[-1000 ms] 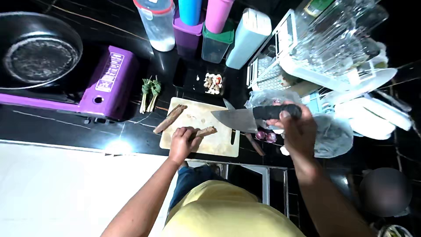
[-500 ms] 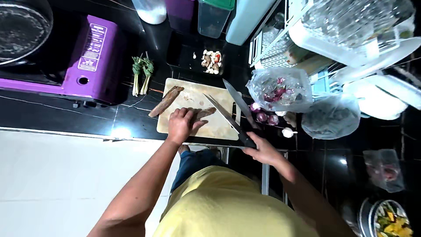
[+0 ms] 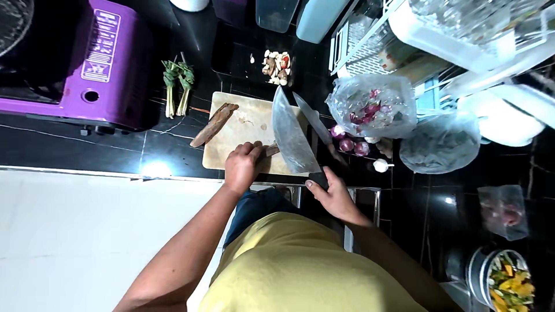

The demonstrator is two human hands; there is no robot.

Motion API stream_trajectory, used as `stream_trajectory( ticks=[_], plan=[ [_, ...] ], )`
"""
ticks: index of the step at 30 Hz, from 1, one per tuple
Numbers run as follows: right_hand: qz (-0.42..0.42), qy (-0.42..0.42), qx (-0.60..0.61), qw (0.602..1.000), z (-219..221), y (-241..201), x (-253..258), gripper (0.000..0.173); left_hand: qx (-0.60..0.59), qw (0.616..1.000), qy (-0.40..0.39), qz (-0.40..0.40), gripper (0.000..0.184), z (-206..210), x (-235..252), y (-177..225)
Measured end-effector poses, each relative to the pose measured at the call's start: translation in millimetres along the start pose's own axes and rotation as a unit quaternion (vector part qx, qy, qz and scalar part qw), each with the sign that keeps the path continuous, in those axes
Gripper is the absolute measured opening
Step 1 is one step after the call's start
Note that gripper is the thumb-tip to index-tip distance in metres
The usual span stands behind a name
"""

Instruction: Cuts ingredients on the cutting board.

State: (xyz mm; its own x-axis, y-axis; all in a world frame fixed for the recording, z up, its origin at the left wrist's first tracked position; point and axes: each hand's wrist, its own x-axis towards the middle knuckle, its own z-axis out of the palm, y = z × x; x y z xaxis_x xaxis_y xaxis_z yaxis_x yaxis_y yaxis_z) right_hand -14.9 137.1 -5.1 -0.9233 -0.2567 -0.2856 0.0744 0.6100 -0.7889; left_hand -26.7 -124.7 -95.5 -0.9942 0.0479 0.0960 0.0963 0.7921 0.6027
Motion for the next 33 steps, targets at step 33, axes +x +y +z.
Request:
stream_trajectory(
  ticks=[33],
  plan=[
    [-0.006,-0.003,-0.263,0.965,33.9,-30.1,45.7,0.031,-0.038,0.996,0.082,-0.015,0.033,22.3,0.6,-2.6]
  ],
)
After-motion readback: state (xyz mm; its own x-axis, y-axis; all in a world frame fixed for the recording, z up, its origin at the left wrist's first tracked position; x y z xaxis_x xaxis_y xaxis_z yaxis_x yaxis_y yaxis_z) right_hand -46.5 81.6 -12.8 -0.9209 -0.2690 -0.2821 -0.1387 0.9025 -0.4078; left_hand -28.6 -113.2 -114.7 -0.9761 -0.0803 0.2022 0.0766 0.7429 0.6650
